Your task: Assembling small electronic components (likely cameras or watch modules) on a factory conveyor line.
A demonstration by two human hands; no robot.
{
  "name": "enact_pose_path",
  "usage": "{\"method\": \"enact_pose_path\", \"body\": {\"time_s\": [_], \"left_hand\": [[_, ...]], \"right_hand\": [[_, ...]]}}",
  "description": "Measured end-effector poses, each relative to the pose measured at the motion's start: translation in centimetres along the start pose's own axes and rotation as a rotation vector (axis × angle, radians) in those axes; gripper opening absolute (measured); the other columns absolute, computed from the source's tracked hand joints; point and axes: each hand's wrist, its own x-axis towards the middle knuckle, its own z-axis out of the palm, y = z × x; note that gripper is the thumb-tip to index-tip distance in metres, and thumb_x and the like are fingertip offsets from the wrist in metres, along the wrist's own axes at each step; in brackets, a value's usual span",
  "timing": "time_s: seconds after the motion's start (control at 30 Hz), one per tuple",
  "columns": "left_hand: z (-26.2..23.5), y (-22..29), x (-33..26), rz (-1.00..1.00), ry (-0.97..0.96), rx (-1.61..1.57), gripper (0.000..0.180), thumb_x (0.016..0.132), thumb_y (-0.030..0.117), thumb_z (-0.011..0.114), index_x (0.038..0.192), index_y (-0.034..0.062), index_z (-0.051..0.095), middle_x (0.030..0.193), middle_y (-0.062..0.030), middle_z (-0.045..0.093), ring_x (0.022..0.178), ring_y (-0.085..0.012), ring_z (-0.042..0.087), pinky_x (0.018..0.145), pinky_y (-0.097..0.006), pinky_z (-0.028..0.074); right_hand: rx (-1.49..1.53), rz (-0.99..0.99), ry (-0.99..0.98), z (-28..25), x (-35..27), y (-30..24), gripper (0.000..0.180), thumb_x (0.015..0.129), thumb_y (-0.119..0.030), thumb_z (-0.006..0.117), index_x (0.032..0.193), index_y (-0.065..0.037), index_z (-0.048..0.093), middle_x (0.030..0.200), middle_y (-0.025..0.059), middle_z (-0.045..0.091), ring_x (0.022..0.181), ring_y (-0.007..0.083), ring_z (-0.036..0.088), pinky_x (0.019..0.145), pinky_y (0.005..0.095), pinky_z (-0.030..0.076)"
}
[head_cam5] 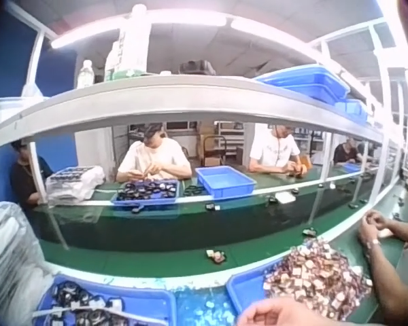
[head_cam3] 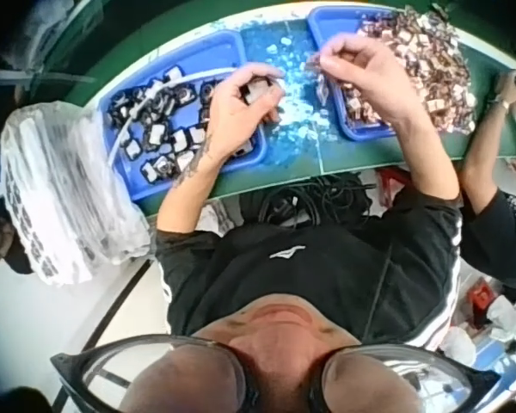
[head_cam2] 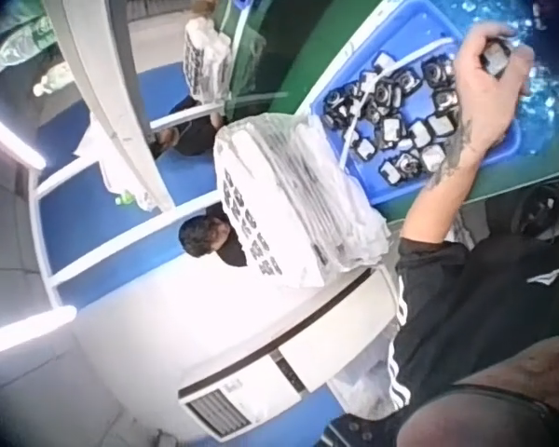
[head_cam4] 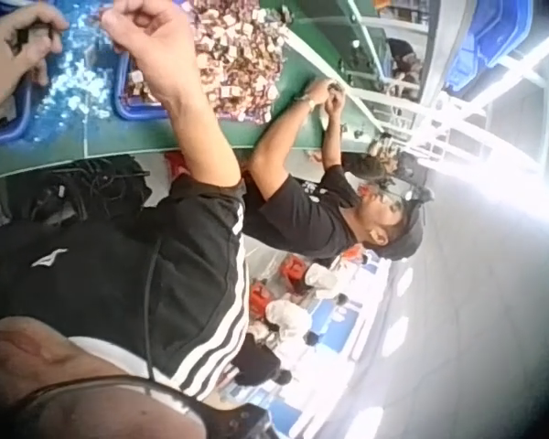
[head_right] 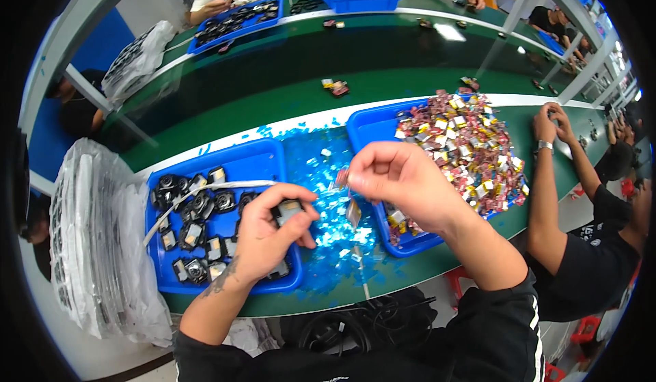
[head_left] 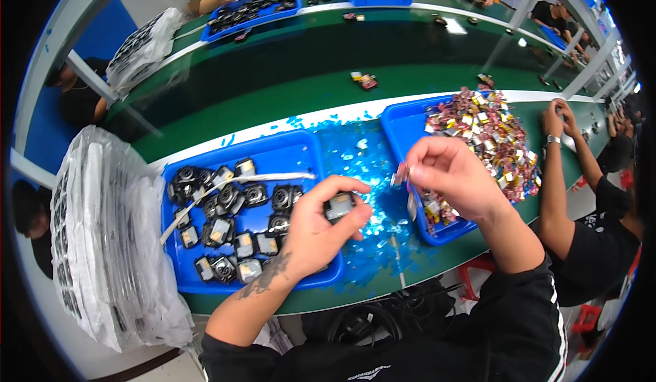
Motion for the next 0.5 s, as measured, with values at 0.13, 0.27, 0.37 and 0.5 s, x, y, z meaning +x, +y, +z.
{"method": "enact_pose_path", "body": {"time_s": [0.13,0.27,0.37,0.5], "left_hand": [[-0.2,0.4,0.1,-0.004,-0.125,0.086,0.016,0.091,0.012,0.066,0.102,0.0016,0.062,0.087,-0.0044,0.065,0.069,-0.0068,0.062,0.053,-0.021,0.05],[-0.6,0.3,0.0,-0.005,-0.032,-0.024,0.015,0.095,0.015,0.062,0.099,0.0003,0.063,0.081,-0.0051,0.065,0.058,-0.0079,0.061,0.05,-0.02,0.048],[-0.5,-0.3,-0.2,0.043,0.051,-0.111,0.014,0.095,0.014,0.06,0.098,0.0004,0.062,0.081,-0.005,0.065,0.058,-0.0075,0.061,0.05,-0.02,0.048],[0.0,0.1,-0.6,0.055,-0.092,0.16,0.01,0.091,0.009,0.065,0.094,-0.0004,0.064,0.085,-0.0073,0.066,0.061,-0.0121,0.063,0.055,-0.024,0.05]], "right_hand": [[-0.226,-0.041,-0.172,2.3,0.1,0.5,0.011,0.087,-0.007,0.071,0.095,0.0,0.068,0.088,0.0033,0.068,0.081,0.0069,0.063,0.074,0.023,0.051],[0.063,-0.007,-0.058,3.7,0.0,0.2,0.018,0.09,-0.005,0.066,0.105,0.003,0.064,0.093,0.006,0.067,0.083,0.009,0.064,0.075,0.0233,0.052],[0.079,-0.108,0.041,3.6,-0.9,1.7,0.022,0.091,-0.002,0.063,0.112,0.005,0.061,0.095,0.0072,0.065,0.084,0.0103,0.063,0.078,0.0236,0.052],[-0.108,-0.178,0.173,3.3,-2.2,2.2,0.017,0.091,-0.001,0.062,0.107,0.003,0.061,0.094,0.007,0.063,0.083,0.0099,0.063,0.076,0.0236,0.052]]}}
